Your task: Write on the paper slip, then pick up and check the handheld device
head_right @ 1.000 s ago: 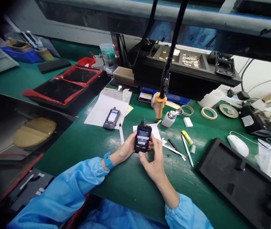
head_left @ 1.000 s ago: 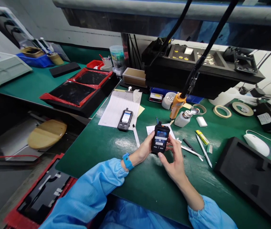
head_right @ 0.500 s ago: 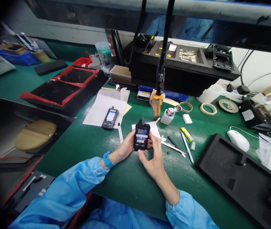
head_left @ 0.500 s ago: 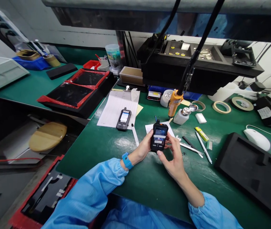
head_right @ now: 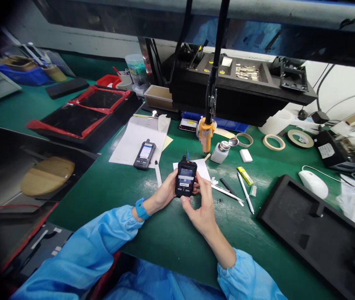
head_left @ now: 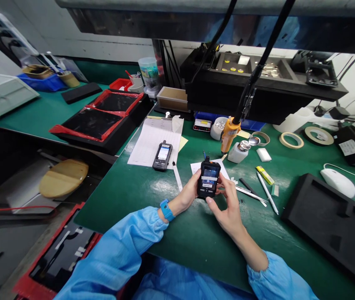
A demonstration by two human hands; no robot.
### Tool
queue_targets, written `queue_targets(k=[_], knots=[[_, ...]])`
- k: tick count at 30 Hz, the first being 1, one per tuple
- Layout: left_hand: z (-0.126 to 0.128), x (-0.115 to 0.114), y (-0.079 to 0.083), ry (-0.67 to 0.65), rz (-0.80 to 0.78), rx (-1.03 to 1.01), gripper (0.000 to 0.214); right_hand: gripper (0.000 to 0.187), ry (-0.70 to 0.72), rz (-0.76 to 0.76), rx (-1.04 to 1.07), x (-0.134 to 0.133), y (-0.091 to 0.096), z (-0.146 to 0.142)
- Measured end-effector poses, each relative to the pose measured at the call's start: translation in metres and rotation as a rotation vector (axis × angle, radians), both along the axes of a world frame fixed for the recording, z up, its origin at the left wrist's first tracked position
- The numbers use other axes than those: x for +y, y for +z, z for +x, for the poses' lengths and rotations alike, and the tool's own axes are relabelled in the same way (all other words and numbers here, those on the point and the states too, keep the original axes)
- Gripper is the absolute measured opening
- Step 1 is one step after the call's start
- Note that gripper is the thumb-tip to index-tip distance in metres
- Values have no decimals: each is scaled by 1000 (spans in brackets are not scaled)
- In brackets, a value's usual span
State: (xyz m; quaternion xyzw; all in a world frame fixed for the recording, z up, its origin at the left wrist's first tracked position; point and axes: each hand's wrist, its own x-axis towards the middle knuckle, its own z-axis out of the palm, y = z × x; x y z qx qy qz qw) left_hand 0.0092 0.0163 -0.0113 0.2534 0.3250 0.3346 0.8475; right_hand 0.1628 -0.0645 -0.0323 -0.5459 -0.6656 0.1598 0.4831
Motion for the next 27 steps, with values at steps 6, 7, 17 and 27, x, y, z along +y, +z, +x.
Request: queue_targets(k=[6, 7, 17, 27], knots=[[0, 0, 0, -2, -20, -17, 55, 73, -28, -16, -29, 0, 0, -1], [0, 0, -1, 1, -20, -29, 53, 74, -30, -21, -27, 0, 0, -1], [0, 0, -3, -2, -3, -3, 55, 72, -34, -14, -22, 0, 0, -1], [0, 0, -10, 11, -1, -4, 53, 75, 0, 5, 8, 1, 1, -1]])
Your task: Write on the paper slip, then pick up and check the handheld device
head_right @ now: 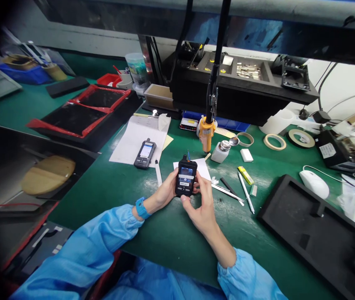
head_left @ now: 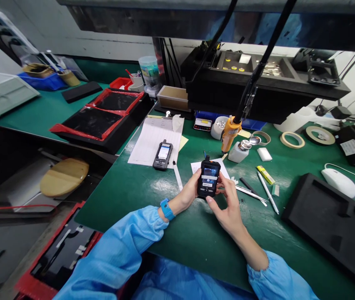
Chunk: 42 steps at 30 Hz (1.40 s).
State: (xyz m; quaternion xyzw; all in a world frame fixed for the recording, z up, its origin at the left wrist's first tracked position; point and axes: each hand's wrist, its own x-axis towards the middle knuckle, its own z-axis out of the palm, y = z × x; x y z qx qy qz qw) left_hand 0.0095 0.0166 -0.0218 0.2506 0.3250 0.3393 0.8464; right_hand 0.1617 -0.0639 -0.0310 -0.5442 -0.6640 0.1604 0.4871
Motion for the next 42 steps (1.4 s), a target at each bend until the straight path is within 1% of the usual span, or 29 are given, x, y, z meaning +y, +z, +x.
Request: queue_targets(k=[3, 8, 12, 19, 25, 34, 38, 42], knots=[[0, -1, 1, 2, -13, 5, 53, 75, 4, 6, 3, 0, 1, 0], [-1, 0, 0, 10, -16, -8, 53, 74, -18, -63, 9, 0, -1, 0], [-1, 0, -2, 12, -12, -5, 53, 75, 4, -51, 36, 0, -2, 1], [0, 1, -5, 2, -3, -43, 57, 75, -13, -74, -1, -1, 0, 1], [0, 0, -3, 2, 11, -25, 57, 74, -1, -42, -4, 0, 1, 1], [1, 0, -4, 28, -1, -11, 56, 74, -8, -71, 1, -1, 0, 1], [1, -1, -2, 24, -11, -9, 53, 74, -18, -63, 2, -1, 0, 1], [1, -1, 5, 27, -27, 21, 53, 73, -4, -37, 4, 0, -1, 0]])
